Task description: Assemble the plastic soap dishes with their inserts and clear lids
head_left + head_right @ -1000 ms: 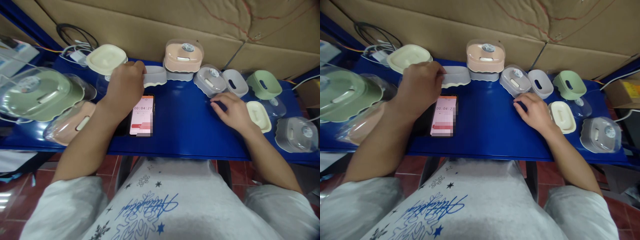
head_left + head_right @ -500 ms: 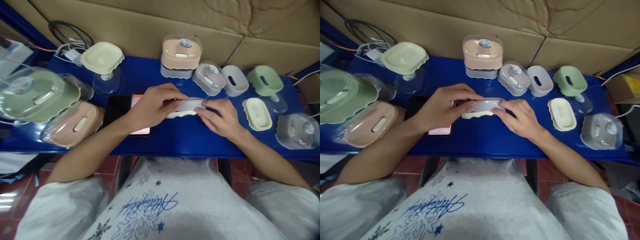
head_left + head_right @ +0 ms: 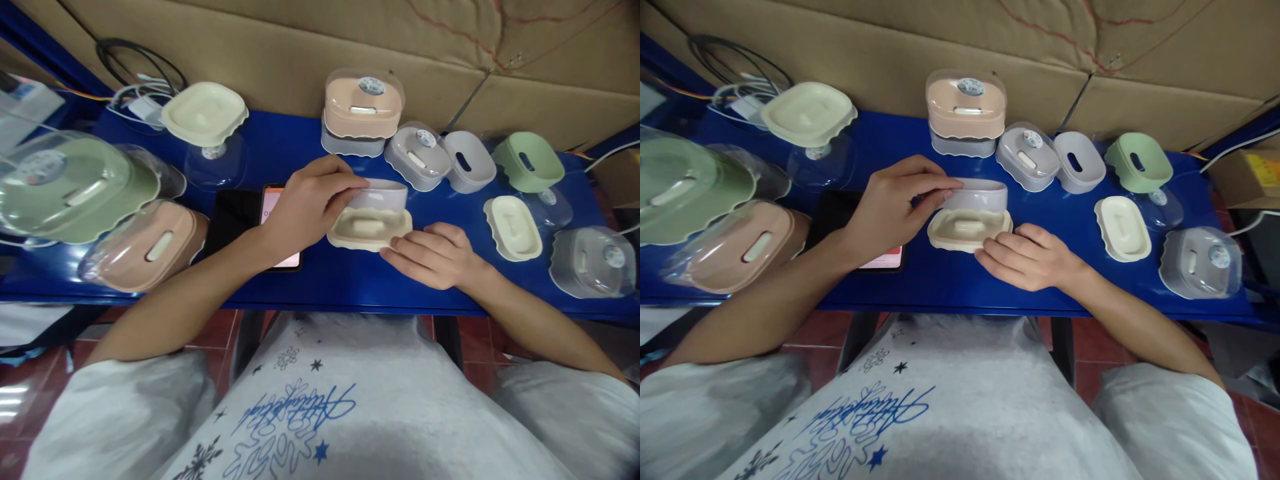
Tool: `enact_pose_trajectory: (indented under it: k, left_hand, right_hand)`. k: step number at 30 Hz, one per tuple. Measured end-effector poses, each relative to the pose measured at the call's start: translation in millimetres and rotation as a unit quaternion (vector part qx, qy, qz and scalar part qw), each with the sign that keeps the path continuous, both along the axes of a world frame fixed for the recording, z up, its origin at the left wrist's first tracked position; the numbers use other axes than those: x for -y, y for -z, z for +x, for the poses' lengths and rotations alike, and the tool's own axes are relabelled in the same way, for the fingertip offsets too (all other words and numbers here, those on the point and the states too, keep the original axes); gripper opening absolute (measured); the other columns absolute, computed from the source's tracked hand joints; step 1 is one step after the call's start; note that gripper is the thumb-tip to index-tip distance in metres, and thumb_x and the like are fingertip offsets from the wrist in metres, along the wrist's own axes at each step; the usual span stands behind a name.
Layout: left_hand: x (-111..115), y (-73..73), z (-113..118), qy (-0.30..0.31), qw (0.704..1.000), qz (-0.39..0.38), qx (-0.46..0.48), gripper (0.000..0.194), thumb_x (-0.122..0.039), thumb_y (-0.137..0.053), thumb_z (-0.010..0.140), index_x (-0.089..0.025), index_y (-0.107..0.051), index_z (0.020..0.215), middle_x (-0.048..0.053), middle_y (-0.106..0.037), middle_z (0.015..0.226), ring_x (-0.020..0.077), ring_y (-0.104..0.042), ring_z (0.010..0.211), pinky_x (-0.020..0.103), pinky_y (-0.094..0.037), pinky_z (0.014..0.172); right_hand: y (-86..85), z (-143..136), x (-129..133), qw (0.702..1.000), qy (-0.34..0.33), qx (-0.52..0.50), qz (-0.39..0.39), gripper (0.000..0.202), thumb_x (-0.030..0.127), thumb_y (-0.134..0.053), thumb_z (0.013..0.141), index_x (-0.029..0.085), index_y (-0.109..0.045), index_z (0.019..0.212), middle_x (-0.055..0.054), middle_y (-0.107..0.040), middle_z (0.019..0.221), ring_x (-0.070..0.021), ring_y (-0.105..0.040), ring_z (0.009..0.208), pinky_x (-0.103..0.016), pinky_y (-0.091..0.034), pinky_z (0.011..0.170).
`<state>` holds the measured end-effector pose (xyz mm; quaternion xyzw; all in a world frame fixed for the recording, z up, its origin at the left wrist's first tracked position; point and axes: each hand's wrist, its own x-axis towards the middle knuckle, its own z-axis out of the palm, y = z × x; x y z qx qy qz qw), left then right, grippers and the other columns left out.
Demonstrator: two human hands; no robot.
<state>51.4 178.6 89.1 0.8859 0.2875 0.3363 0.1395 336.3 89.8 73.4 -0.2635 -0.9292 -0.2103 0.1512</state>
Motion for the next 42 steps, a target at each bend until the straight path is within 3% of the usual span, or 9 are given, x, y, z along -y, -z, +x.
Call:
enact_pose_trajectory:
  k: [4,12,16,19,22,26,29,34,42]
  left_hand:
    - [-12,17.3,0,-0.004,0.993,0.076,-0.088,0.029,-0.021,-0.049,0.112,-0.017,-0.076,0.121,0.011,-0.072,0.112,0.0243,-0.068,0.106,0.040,-0.058,0.098]
    - [-11,16.2,-1,-0.009,0.973,0.085,-0.212,0.034,-0.012,-0.040,0.109,-0.012,-0.072,0.121,0.014,-0.069,0.118,0.0268,-0.069,0.110,0.040,-0.059,0.099]
    - [-4,10.0,-1,0.023,0.972,0.105,-0.210,0.033,-0.017,-0.044,0.111,-0.014,-0.070,0.129,0.016,-0.068,0.131,0.0300,-0.068,0.119,0.043,-0.056,0.101]
    - [7,3.5,-3,0.116,0.966,0.102,-0.208,0.028,-0.033,-0.056,0.111,-0.016,-0.072,0.127,0.014,-0.069,0.133,0.0310,-0.067,0.123,0.044,-0.052,0.105]
    - [18,0.5,-3,0.199,0.946,0.079,-0.242,0.040,-0.050,-0.072,0.103,-0.017,-0.074,0.125,0.014,-0.070,0.133,0.0308,-0.067,0.122,0.043,-0.048,0.108]
    - [23,4.7,-2,0.216,0.932,0.088,-0.278,0.033,-0.042,-0.078,0.099,-0.019,-0.075,0.123,0.013,-0.070,0.136,0.0307,-0.069,0.119,0.043,-0.046,0.105]
    - [21,8.3,-2,0.216,0.933,0.094,-0.270,0.026,-0.035,-0.077,0.100,-0.019,-0.075,0.121,0.012,-0.072,0.134,0.0298,-0.070,0.118,0.042,-0.045,0.104]
    - [20,6.7,-1,0.211,0.936,0.107,-0.262,0.035,-0.043,-0.074,0.103,-0.019,-0.072,0.128,0.013,-0.071,0.137,0.0296,-0.070,0.120,0.042,-0.047,0.104]
    - [25,-10.2,-3,0.151,0.972,0.154,-0.093,0.058,-0.046,-0.067,0.106,-0.035,-0.047,0.160,0.011,-0.048,0.168,0.0366,-0.049,0.154,0.059,-0.040,0.125]
  right_hand:
    - [-2.2,-10,-2,0.998,-0.052,-0.019,0.039,0.019,0.016,-0.066,0.103,0.031,-0.073,0.111,0.005,-0.080,0.104,-0.0146,-0.069,0.095,-0.034,-0.052,0.082]
    - [3.1,-20,1,0.968,-0.082,-0.080,-0.222,0.013,0.011,-0.058,0.092,0.021,-0.064,0.094,-0.003,-0.070,0.093,-0.0191,-0.063,0.087,-0.037,-0.051,0.088]
    - [2.1,-15,-1,0.964,-0.078,-0.133,-0.218,0.010,0.020,-0.064,0.100,0.022,-0.066,0.109,-0.004,-0.074,0.099,-0.0198,-0.069,0.092,-0.036,-0.053,0.086]
    - [-3.8,4,-12,0.966,0.017,-0.203,-0.158,0.007,0.027,-0.064,0.103,0.025,-0.069,0.109,-0.004,-0.076,0.102,-0.0224,-0.071,0.095,-0.040,-0.052,0.087]
    - [-7.3,36,-27,0.943,0.209,-0.230,-0.115,0.017,0.034,-0.060,0.106,0.024,-0.072,0.113,-0.011,-0.076,0.115,-0.0317,-0.070,0.111,-0.050,-0.050,0.101]
    - [4.0,76,-46,0.889,0.415,-0.167,-0.099,0.051,0.045,-0.071,0.099,0.017,-0.065,0.142,-0.025,-0.061,0.152,-0.0452,-0.055,0.139,-0.063,-0.041,0.113]
    - [14.8,90,-57,0.860,0.472,-0.130,-0.140,0.069,0.045,-0.079,0.094,0.014,-0.060,0.152,-0.028,-0.052,0.163,-0.0472,-0.051,0.144,-0.066,-0.039,0.115]
    - [5.4,99,-66,0.814,0.534,-0.184,-0.132,0.046,0.030,-0.070,0.099,0.012,-0.072,0.141,-0.025,-0.074,0.137,-0.0387,-0.068,0.125,-0.053,-0.048,0.109]
    - [-29.9,62,-25,0.888,0.272,-0.367,0.058,0.052,0.053,-0.062,0.105,0.012,-0.076,0.133,-0.018,-0.080,0.118,-0.0335,-0.076,0.111,-0.047,-0.055,0.099]
